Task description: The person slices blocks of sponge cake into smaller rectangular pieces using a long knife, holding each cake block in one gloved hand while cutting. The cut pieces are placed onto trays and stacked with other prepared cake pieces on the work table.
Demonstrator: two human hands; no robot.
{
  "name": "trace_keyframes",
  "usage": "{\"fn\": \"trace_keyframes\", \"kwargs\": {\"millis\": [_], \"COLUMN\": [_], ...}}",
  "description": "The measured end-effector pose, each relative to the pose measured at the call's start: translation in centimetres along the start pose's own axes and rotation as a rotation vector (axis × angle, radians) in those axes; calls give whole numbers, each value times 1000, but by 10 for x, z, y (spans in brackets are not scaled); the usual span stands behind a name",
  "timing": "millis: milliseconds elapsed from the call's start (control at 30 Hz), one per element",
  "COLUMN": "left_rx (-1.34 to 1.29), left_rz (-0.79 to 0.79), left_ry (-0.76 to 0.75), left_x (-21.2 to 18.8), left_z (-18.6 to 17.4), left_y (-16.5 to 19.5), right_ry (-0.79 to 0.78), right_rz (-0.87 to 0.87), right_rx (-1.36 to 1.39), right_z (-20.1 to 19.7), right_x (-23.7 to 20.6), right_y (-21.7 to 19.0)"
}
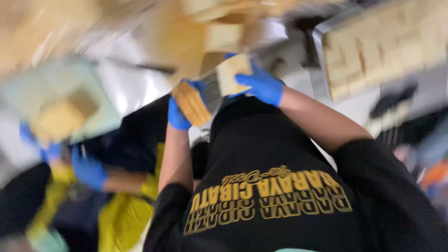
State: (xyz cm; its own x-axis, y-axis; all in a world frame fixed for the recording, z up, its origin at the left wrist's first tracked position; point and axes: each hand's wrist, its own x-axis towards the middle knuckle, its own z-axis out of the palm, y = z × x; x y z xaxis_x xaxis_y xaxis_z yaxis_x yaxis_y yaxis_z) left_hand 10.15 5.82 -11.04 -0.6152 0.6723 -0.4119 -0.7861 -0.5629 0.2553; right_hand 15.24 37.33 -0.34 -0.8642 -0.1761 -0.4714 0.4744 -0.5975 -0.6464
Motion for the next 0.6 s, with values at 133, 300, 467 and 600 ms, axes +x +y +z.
{"fn": "trace_keyframes", "kwargs": {"millis": [133, 300, 467, 600], "left_rx": [296, 612, 641, 535], "left_rz": [-239, -373, -664, -806], "left_ry": [-5, -257, -97, 84], "left_x": [43, 88, 126, 170], "left_z": [33, 65, 93, 125], "left_y": [-42, -90, -168, -239], "right_ry": [135, 246, 681, 955], "right_rz": [-181, -93, -266, -417], "right_rx": [-184, 501, 667, 305], "right_z": [-50, -101, -153, -215], "right_x": [-54, -114, -183, -223], "right_y": [33, 59, 79, 53]}}
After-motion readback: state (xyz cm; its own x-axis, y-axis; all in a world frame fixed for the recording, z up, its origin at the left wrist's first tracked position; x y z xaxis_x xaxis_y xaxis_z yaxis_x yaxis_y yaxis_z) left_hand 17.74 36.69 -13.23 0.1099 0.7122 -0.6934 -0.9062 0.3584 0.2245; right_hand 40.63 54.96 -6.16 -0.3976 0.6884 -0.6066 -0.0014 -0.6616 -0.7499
